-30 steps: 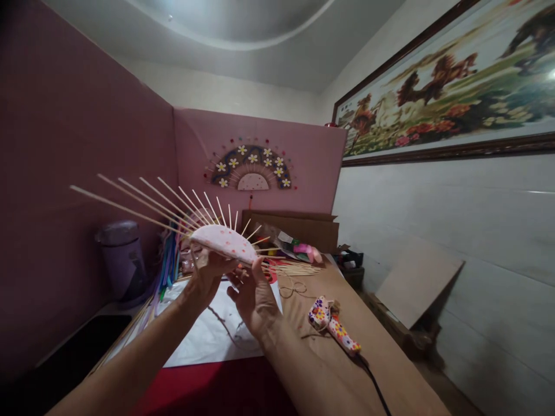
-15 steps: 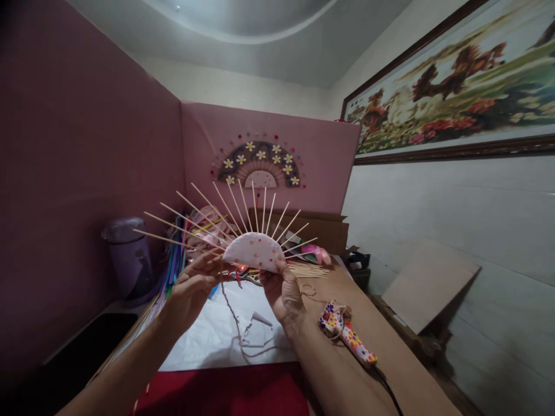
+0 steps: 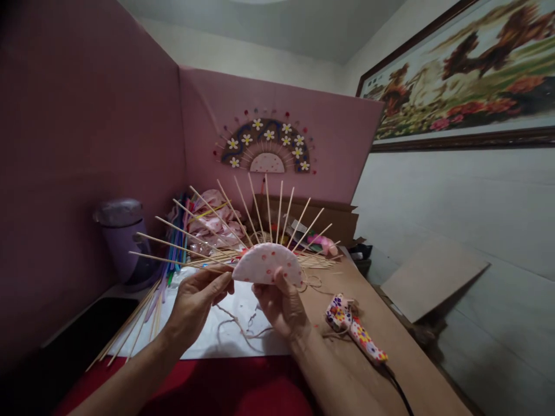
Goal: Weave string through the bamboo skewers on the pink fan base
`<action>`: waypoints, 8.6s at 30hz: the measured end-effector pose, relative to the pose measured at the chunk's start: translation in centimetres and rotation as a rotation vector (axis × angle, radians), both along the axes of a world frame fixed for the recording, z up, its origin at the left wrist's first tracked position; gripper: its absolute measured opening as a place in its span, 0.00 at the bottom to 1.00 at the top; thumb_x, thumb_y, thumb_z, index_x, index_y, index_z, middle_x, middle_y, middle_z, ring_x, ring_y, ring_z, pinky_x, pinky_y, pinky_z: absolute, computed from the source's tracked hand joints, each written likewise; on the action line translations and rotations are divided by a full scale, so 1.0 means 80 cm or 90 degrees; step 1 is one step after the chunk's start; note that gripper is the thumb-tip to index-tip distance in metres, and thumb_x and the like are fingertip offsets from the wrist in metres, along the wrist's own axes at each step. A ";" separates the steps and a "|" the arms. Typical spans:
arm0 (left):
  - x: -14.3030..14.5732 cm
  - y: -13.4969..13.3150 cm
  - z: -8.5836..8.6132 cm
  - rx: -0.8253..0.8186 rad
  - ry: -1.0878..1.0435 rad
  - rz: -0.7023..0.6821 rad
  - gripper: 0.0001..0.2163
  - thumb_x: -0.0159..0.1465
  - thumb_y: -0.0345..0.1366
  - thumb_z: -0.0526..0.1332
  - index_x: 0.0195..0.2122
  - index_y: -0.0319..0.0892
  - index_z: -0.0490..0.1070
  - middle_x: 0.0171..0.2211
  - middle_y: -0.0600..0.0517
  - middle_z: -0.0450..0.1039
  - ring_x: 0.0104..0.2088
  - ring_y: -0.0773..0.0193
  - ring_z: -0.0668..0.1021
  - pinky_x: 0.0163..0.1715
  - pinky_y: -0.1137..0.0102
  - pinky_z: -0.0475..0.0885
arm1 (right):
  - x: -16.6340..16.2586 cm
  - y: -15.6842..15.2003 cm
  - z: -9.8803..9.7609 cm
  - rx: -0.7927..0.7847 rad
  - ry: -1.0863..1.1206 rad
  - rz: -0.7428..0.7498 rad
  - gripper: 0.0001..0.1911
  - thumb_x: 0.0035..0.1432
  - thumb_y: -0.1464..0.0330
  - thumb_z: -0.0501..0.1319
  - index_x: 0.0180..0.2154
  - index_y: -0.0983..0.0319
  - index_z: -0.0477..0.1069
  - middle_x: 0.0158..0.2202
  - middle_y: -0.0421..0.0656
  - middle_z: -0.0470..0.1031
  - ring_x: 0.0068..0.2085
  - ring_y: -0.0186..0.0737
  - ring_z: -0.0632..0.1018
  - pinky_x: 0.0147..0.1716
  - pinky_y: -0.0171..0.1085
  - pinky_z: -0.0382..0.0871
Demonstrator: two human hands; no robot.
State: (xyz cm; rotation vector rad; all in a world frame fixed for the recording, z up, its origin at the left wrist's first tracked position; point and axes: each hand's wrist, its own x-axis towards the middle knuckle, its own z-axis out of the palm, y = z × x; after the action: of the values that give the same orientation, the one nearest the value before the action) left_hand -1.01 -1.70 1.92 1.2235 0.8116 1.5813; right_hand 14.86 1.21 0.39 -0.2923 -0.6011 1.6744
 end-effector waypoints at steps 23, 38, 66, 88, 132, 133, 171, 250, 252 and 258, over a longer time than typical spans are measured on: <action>0.005 -0.016 0.008 0.065 0.104 0.064 0.05 0.53 0.36 0.64 0.26 0.39 0.75 0.19 0.52 0.72 0.17 0.72 0.67 0.16 0.76 0.62 | 0.004 0.000 -0.009 0.037 -0.039 0.029 0.18 0.35 0.65 0.74 0.31 0.59 0.73 0.27 0.36 0.77 0.25 0.31 0.72 0.24 0.30 0.70; 0.006 -0.022 0.010 0.088 0.122 0.012 0.07 0.55 0.36 0.63 0.30 0.37 0.75 0.23 0.50 0.73 0.19 0.72 0.69 0.18 0.77 0.64 | 0.008 0.003 -0.012 0.009 0.017 0.060 0.19 0.36 0.67 0.73 0.33 0.62 0.73 0.30 0.38 0.79 0.28 0.31 0.75 0.24 0.28 0.71; 0.011 -0.014 -0.011 0.396 0.381 0.280 0.05 0.59 0.27 0.59 0.35 0.38 0.73 0.27 0.51 0.74 0.27 0.69 0.73 0.28 0.74 0.68 | 0.002 0.000 -0.003 0.031 0.028 0.033 0.16 0.41 0.63 0.71 0.33 0.61 0.72 0.28 0.36 0.76 0.24 0.27 0.70 0.26 0.30 0.68; 0.018 -0.018 0.001 -0.061 0.014 -0.175 0.13 0.56 0.44 0.62 0.27 0.36 0.71 0.12 0.56 0.63 0.12 0.76 0.62 0.12 0.78 0.51 | 0.004 -0.002 -0.004 0.017 0.031 0.103 0.18 0.43 0.62 0.70 0.36 0.61 0.72 0.29 0.35 0.76 0.22 0.24 0.68 0.24 0.28 0.67; 0.024 -0.036 -0.012 0.454 0.306 0.176 0.15 0.56 0.21 0.60 0.41 0.46 0.72 0.35 0.50 0.74 0.38 0.63 0.75 0.37 0.70 0.70 | -0.009 -0.014 0.006 -0.032 0.066 0.095 0.15 0.43 0.70 0.70 0.36 0.62 0.73 0.33 0.38 0.79 0.32 0.31 0.77 0.29 0.29 0.73; 0.025 -0.037 -0.012 0.454 0.306 0.180 0.15 0.55 0.21 0.60 0.40 0.46 0.72 0.34 0.51 0.74 0.38 0.63 0.75 0.36 0.71 0.70 | -0.008 -0.013 0.005 -0.032 0.061 0.102 0.15 0.43 0.70 0.70 0.35 0.63 0.73 0.30 0.38 0.79 0.27 0.29 0.76 0.26 0.27 0.71; 0.014 -0.013 0.005 -0.184 0.095 -0.276 0.13 0.52 0.42 0.66 0.30 0.35 0.73 0.26 0.48 0.75 0.22 0.63 0.77 0.19 0.71 0.74 | -0.003 -0.004 -0.005 0.009 -0.072 0.132 0.15 0.50 0.61 0.65 0.26 0.65 0.67 0.09 0.31 0.58 0.13 0.23 0.57 0.14 0.23 0.58; 0.044 -0.031 -0.012 0.007 0.185 0.167 0.08 0.56 0.38 0.61 0.27 0.40 0.78 0.22 0.52 0.77 0.21 0.65 0.77 0.22 0.73 0.74 | -0.015 -0.009 -0.015 0.016 -0.056 0.043 0.11 0.48 0.62 0.67 0.30 0.61 0.68 0.16 0.32 0.61 0.19 0.28 0.61 0.22 0.29 0.62; 0.044 -0.032 -0.011 0.003 0.186 0.169 0.08 0.56 0.38 0.61 0.27 0.40 0.78 0.22 0.52 0.77 0.21 0.65 0.77 0.22 0.73 0.74 | -0.015 -0.007 -0.018 0.011 -0.049 0.036 0.11 0.48 0.63 0.67 0.31 0.61 0.68 0.17 0.32 0.63 0.19 0.27 0.61 0.22 0.29 0.62; 0.043 -0.034 -0.008 -0.013 0.169 0.166 0.07 0.55 0.37 0.61 0.27 0.40 0.77 0.22 0.53 0.76 0.21 0.65 0.77 0.22 0.73 0.74 | -0.015 -0.007 -0.020 -0.001 -0.046 0.030 0.10 0.48 0.65 0.67 0.28 0.63 0.68 0.19 0.33 0.65 0.20 0.26 0.62 0.23 0.29 0.64</action>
State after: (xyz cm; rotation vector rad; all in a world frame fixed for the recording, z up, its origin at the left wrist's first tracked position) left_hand 2.45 -4.40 1.28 1.3745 1.1951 1.6302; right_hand 13.64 0.67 -1.18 -0.3433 -0.6651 1.7161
